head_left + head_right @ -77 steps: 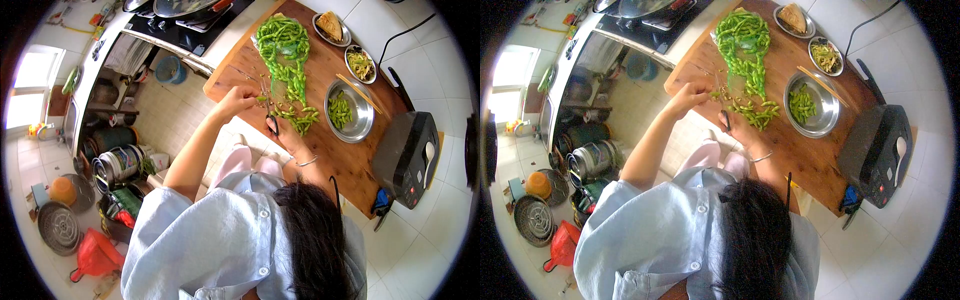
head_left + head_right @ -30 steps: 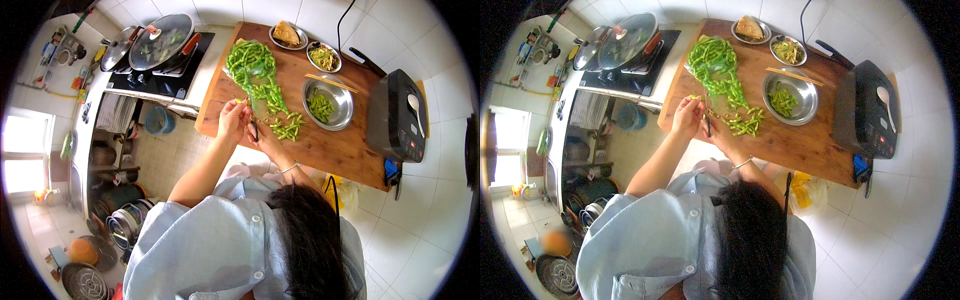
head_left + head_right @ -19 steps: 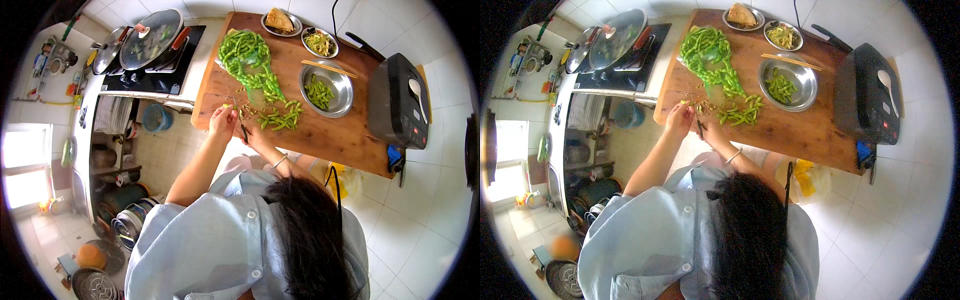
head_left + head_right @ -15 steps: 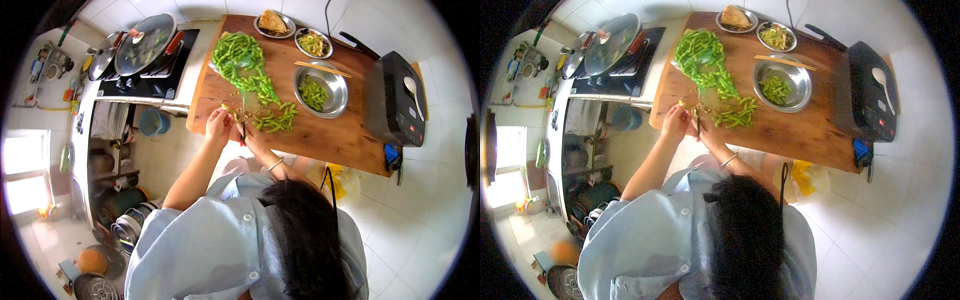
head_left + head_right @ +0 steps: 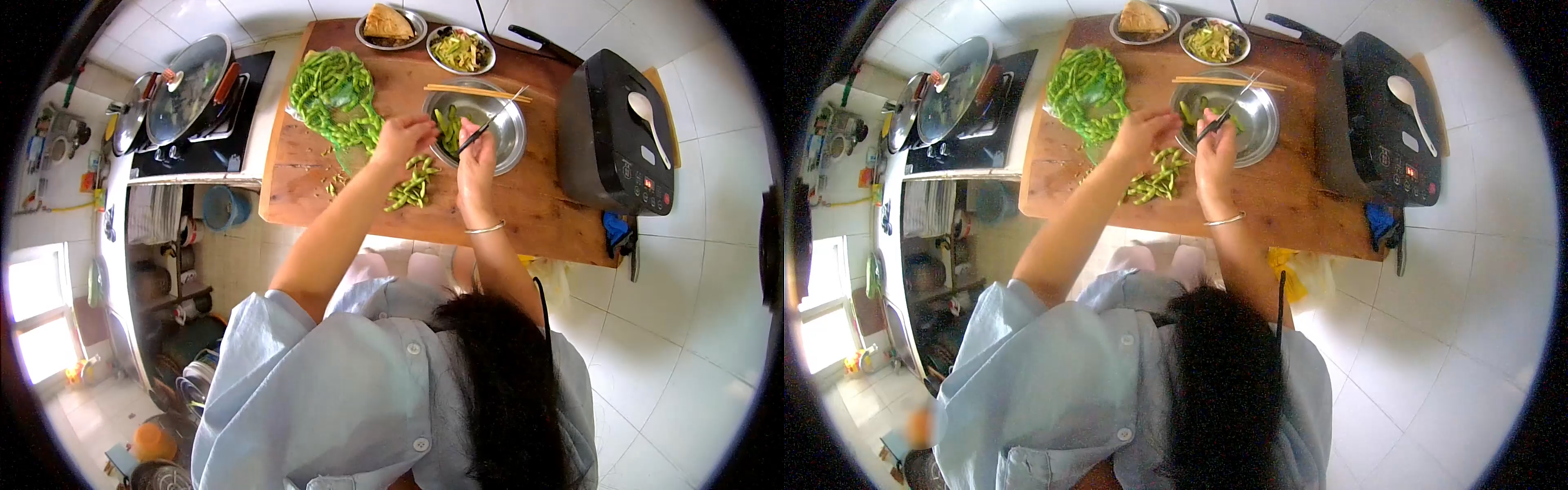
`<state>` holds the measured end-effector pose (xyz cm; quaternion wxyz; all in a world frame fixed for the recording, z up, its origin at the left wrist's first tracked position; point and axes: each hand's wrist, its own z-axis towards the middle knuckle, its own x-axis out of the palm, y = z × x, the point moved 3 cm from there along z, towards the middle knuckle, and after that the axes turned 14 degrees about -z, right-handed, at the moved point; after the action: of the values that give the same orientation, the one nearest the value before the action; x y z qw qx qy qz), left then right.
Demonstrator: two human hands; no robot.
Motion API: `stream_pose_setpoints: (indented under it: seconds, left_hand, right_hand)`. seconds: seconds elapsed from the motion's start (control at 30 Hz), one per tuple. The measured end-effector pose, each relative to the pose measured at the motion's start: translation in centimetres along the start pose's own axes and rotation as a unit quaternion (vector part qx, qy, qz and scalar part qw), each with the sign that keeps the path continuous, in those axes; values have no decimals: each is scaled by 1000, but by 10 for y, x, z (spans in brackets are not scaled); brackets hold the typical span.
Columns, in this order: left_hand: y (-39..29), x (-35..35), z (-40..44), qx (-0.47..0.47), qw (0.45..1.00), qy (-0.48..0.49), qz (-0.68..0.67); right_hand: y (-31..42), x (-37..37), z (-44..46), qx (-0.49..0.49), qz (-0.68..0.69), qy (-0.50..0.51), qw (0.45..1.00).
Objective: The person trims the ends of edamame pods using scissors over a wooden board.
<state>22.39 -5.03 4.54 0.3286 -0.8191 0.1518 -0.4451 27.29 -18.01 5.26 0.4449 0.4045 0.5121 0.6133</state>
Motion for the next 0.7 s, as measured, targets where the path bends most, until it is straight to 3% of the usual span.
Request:
stream_pose_setpoints:
  seconds: [0.03, 0.13, 0.23, 0.33, 0.6, 0.7]
  left_hand:
    - [-8, -6, 0, 75, 997, 3, 37]
    - [-16, -59, 1, 105, 953, 4, 283]
    - [-11, -78, -36, 69, 827, -38, 557]
    - [7, -92, -51, 159, 742, -66, 648]
    - [23, -105, -51, 154, 712, -55, 682]
    - [21, -107, -51, 158, 779, -69, 603]
  right_hand:
    - [3, -1, 1, -14, -7, 6, 1000]
    - [15, 4, -12, 72, 8, 110, 991]
    - [1, 19, -28, 85, 3, 165, 983]
    - [-12, 28, -42, 104, 9, 206, 973]
    - [-23, 33, -59, 152, -30, 260, 953]
    - [-28, 35, -64, 173, 10, 264, 949]
